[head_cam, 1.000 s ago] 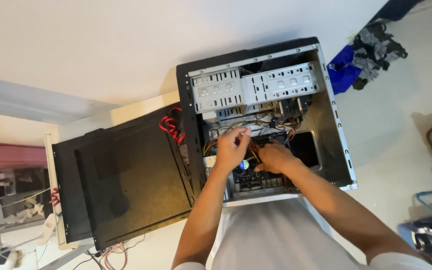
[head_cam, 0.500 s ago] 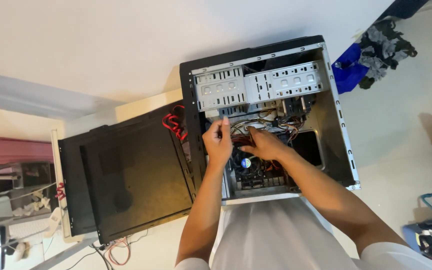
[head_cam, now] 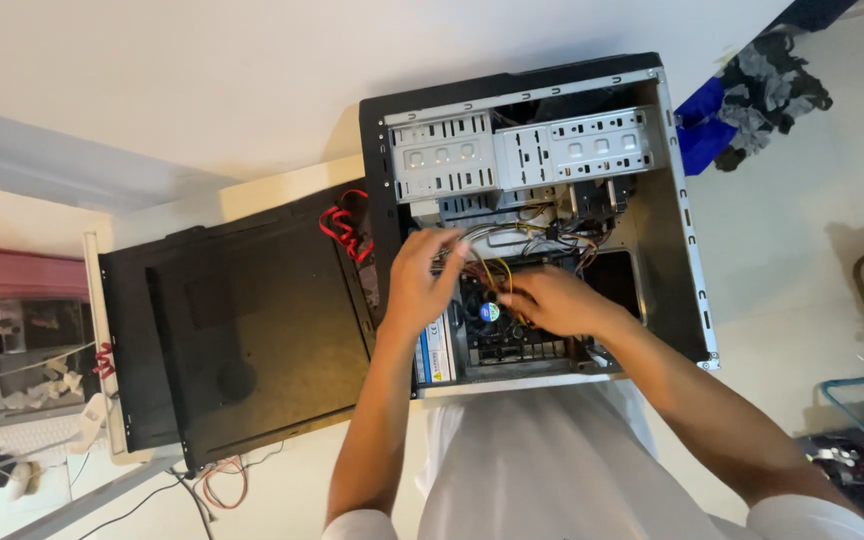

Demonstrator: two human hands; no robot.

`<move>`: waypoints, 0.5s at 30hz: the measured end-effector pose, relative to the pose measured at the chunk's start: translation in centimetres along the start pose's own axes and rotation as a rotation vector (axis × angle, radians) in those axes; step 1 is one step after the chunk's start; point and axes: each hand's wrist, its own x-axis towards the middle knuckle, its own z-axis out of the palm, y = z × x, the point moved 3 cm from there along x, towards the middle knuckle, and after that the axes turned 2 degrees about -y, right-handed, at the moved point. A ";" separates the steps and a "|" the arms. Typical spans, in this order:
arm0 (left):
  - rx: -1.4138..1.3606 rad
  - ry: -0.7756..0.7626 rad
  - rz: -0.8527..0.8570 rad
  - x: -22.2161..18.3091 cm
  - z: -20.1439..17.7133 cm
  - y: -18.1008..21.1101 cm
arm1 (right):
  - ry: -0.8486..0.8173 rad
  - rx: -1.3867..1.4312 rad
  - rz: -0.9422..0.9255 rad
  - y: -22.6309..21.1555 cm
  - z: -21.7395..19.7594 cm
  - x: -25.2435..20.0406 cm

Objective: Organizing internal cables and securing components inside a desktop computer case.

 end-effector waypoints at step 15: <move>0.343 -1.024 -0.164 -0.3 1.7 -1.1 | -0.250 -0.062 -0.088 -0.5 5.9 -1.6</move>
